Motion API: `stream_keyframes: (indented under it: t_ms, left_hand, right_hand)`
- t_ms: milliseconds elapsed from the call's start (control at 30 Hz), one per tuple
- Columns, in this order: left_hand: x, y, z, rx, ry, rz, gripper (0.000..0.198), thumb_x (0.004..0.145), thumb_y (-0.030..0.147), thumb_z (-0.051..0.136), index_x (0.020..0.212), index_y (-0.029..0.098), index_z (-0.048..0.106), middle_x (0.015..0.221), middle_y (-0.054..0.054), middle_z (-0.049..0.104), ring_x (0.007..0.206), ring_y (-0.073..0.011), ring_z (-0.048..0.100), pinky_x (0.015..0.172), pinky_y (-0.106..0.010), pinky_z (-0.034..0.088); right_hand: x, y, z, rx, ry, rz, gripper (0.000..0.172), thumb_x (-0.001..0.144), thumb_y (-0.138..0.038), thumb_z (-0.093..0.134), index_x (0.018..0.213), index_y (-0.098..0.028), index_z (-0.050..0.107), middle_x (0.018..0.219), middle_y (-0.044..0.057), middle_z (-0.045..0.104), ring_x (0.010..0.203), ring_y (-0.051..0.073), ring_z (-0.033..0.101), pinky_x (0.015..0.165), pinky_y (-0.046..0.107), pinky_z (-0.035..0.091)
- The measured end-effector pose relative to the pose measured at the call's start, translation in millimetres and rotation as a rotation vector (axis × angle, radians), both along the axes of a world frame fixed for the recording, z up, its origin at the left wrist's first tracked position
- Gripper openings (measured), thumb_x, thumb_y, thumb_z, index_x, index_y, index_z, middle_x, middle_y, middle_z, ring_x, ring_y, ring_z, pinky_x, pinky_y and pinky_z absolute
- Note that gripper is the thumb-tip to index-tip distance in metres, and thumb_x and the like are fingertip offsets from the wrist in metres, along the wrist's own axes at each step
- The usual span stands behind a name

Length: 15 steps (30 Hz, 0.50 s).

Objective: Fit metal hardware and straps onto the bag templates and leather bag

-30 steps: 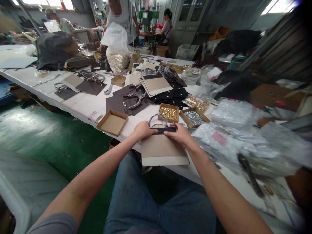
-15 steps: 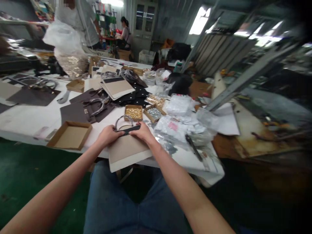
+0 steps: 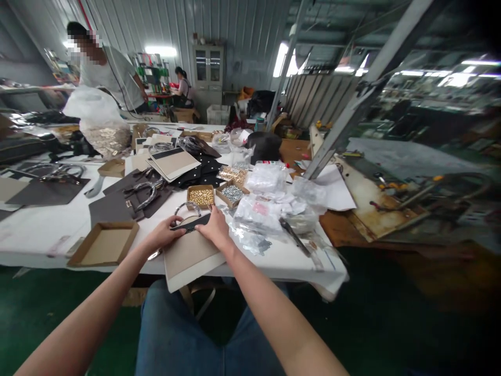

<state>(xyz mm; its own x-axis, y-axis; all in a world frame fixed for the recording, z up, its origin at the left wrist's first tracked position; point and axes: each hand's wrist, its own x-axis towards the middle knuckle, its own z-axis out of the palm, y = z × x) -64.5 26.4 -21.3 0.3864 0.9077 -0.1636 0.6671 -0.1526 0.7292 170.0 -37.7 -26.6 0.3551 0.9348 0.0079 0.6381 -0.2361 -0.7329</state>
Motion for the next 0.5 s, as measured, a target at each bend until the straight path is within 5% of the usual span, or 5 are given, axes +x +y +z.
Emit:
stream_keyframes:
  t_ms: [200,500]
  left_hand:
    - [6.6,3.9,11.3,-0.079,0.015,0.024,0.079,0.071,0.052,0.085,0.140,0.014,0.083,0.101,-0.010,0.084,0.096,-0.0335,0.079,0.079,-0.036,0.059]
    - [14.0,10.1,3.2,-0.107,0.042,0.070,0.075,0.069,0.049,0.089,0.137,0.016,0.087,0.098,-0.008,0.088,0.096,-0.0333,0.083,0.081,-0.033,0.061]
  right_hand:
    - [4.1,-3.9,7.4,-0.043,-0.027,-0.001,0.107,0.069,-0.050,0.101,0.160,-0.025,0.050,0.158,0.021,0.064,0.149,0.046,0.059,0.117,0.057,0.052]
    - [14.0,-23.7,5.7,0.039,-0.028,0.038,0.088,0.081,-0.059,0.095,0.154,-0.027,0.059,0.159,0.018,0.062,0.148,0.044,0.057,0.123,0.060,0.050]
